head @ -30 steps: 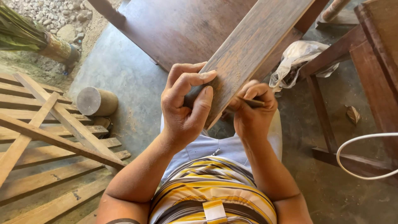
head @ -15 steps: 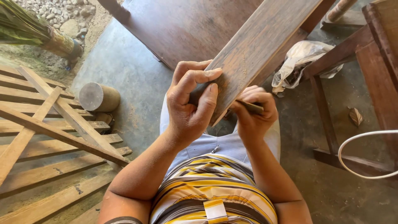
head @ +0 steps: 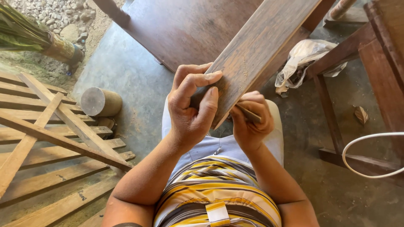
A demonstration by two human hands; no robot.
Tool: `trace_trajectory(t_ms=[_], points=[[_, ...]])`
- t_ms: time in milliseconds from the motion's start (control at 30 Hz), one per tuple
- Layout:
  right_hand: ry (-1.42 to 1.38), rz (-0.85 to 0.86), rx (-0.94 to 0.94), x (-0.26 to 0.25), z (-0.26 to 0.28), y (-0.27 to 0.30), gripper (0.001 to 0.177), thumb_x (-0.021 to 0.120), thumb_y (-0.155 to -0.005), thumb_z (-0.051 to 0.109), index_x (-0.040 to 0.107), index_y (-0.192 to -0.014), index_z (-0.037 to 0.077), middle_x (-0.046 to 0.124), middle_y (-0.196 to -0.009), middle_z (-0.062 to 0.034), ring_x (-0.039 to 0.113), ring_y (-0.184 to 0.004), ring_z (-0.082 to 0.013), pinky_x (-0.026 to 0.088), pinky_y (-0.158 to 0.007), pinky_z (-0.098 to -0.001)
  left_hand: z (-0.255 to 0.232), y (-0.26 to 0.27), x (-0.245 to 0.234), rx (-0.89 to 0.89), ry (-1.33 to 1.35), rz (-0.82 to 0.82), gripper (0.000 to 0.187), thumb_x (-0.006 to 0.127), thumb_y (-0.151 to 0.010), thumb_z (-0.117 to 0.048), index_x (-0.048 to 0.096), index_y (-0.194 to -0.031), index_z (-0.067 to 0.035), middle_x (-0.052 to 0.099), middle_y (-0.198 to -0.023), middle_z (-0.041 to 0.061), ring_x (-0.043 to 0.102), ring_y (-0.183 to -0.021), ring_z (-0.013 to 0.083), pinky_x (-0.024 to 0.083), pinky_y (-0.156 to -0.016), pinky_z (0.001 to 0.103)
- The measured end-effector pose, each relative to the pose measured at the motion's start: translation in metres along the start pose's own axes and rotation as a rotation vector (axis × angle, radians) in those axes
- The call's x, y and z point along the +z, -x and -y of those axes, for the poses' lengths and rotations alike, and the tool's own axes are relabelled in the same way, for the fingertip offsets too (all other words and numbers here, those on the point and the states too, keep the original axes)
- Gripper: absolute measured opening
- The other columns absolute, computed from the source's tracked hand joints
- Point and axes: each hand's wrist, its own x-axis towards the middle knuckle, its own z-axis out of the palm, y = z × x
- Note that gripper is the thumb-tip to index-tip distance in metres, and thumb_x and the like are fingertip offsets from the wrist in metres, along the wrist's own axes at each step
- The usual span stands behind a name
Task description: The person sands a wooden chair with sandpaper to smooth the surface.
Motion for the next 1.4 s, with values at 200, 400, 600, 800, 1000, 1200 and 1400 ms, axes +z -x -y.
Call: trace_trajectory(t_ms=[200,400,600,800,1000,1200,1400], points=[[-0.005,-0.013,0.025,0.002,-0.003,0.002,0.018,0.072,-0.088,-0.006,0.058,-0.095,0.002,0.066,-0.099,-0.0108,0.059,-0.087,-0.0211,0.051,-0.081,-0.0323,0.002,0.001,0.001,-0.014,0.000,-0.015,0.022,0.059,-0.094,0.005,0.067,-0.113,-0.003,0.061,-0.126,0.014,0.063,-0.110,0.0220,0.054,-0.096,0.031],[-0.093,-0.032,0.146,0.002,-0.015,0.011,0.015,0.067,-0.090,-0.007,0.060,-0.097,0.005,0.064,-0.096,-0.0073,0.055,-0.086,-0.0195,0.049,-0.084,-0.0315,0.001,-0.002,-0.001,0.017,0.013,-0.010,0.024,0.058,-0.093,0.006,0.066,-0.115,-0.002,0.061,-0.127,0.015,0.063,-0.109,0.0234,0.053,-0.097,0.031],[-0.011,-0.031,0.059,0.000,-0.007,0.007,0.021,0.071,-0.087,-0.009,0.058,-0.097,0.003,0.066,-0.098,-0.0098,0.058,-0.085,-0.0207,0.052,-0.081,-0.0324,0.004,0.002,-0.001,-0.018,0.036,-0.016,0.024,0.059,-0.093,0.004,0.067,-0.114,-0.004,0.061,-0.126,0.013,0.063,-0.107,0.0209,0.053,-0.094,0.030],[-0.110,-0.112,0.091,0.009,-0.006,0.004,0.011,0.069,-0.094,0.003,0.059,-0.096,0.006,0.065,-0.096,-0.0053,0.055,-0.086,-0.0167,0.049,-0.085,-0.0308,0.003,-0.001,-0.003,0.004,0.001,-0.015,0.024,0.060,-0.090,0.003,0.068,-0.112,-0.005,0.064,-0.123,0.013,0.066,-0.097,0.0210,0.055,-0.082,0.029],[0.076,-0.021,-0.055,0.002,-0.011,0.006,0.015,0.066,-0.096,0.005,0.055,-0.106,0.005,0.064,-0.105,-0.0116,0.057,-0.090,-0.0228,0.051,-0.086,-0.0360,0.008,0.000,-0.001,0.029,0.017,-0.024,0.024,0.060,-0.091,0.002,0.067,-0.113,-0.006,0.063,-0.123,0.012,0.064,-0.092,0.0183,0.052,-0.077,0.027],[-0.005,0.071,0.042,-0.003,-0.012,0.012,0.018,0.069,-0.098,0.007,0.053,-0.105,0.008,0.061,-0.108,-0.0074,0.053,-0.092,-0.0183,0.048,-0.086,-0.0319,0.005,0.000,-0.002,0.038,-0.006,-0.017,0.024,0.058,-0.090,0.002,0.067,-0.111,-0.004,0.063,-0.123,0.014,0.067,-0.094,0.0221,0.055,-0.082,0.030],[-0.162,-0.033,0.130,0.002,0.003,-0.004,0.013,0.068,-0.093,0.003,0.057,-0.095,0.009,0.063,-0.102,-0.0034,0.052,-0.090,-0.0145,0.047,-0.086,-0.0283,0.004,-0.001,-0.002,0.019,-0.001,-0.018,0.025,0.059,-0.090,0.003,0.067,-0.112,-0.004,0.063,-0.124,0.013,0.067,-0.100,0.0227,0.056,-0.086,0.030]])
